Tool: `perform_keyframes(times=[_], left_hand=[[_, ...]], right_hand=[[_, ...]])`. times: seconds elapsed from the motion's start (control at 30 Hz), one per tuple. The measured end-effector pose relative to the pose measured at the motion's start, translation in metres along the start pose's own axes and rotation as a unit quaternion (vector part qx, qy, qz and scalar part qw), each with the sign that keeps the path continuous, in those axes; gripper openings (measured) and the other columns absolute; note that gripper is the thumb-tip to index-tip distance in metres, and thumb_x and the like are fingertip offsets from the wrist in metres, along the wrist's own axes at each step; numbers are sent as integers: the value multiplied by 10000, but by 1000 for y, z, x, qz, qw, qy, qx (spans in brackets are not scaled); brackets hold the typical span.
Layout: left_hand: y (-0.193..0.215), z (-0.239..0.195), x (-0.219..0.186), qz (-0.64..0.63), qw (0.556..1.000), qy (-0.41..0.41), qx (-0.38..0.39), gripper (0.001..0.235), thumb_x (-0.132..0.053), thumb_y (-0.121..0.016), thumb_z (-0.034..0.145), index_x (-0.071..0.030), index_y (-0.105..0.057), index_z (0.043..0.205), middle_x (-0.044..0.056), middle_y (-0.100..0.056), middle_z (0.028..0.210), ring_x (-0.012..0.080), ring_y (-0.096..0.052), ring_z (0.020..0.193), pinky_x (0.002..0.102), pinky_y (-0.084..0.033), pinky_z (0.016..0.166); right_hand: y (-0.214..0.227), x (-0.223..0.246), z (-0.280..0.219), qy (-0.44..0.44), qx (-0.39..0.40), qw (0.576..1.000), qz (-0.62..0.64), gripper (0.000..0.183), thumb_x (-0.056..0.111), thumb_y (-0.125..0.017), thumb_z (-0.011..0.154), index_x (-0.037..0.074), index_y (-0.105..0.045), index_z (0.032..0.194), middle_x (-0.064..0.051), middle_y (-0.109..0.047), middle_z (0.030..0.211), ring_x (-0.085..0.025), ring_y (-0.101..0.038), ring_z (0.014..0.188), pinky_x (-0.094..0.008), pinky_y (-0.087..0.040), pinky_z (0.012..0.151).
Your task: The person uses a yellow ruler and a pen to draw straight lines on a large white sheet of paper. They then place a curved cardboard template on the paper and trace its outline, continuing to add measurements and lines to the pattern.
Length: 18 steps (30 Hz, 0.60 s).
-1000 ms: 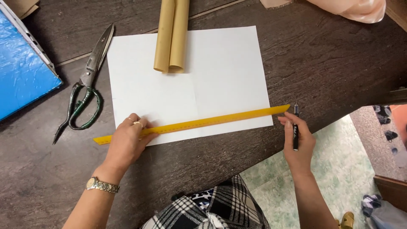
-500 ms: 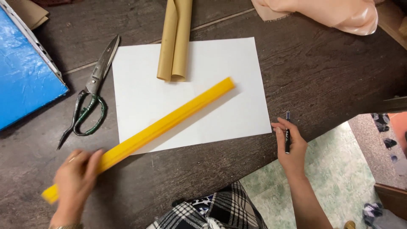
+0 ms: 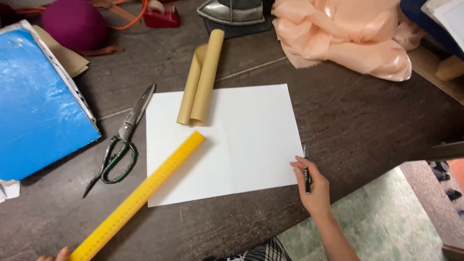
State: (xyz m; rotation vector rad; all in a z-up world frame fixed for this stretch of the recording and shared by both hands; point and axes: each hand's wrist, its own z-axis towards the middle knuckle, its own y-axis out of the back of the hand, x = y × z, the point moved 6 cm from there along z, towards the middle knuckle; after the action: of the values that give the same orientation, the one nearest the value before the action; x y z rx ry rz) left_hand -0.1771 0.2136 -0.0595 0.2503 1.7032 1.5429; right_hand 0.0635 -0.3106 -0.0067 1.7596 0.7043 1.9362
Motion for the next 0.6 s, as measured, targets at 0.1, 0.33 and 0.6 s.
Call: perform_keyframes(times=[0.1, 0.33, 0.6], left_hand=[[-10, 1, 1, -8, 999, 25, 45, 451, -89, -690, 1025, 33, -500, 635, 111, -403, 629, 226, -430, 564, 340, -343, 623], [-23, -3, -47, 82, 967, 110, 216, 385, -336, -677, 921, -49, -733, 672, 61, -585, 670, 146, -586, 614, 268, -430, 633], [-41, -17, -49, 7, 970, 80, 230, 472, -410, -655, 886, -69, -539, 580, 36, -471, 636, 135, -455, 565, 299, -339, 568]], right_hand=[[-14, 1, 4, -32, 26, 999, 19, 374, 296, -483, 947, 135, -563, 1276, -16, -705, 1147, -166, -675, 1024, -320, -543, 785], [-30, 8, 5, -35, 63, 996, 54, 393, 304, -468, 935, 183, -522, 1305, -23, -665, 1185, -212, -659, 1076, -385, -590, 723], [-28, 7, 5, -23, 60, 996, 54, 381, 273, -475, 946, 148, -532, 1301, -38, -663, 1189, -214, -640, 1107, -395, -555, 947]])
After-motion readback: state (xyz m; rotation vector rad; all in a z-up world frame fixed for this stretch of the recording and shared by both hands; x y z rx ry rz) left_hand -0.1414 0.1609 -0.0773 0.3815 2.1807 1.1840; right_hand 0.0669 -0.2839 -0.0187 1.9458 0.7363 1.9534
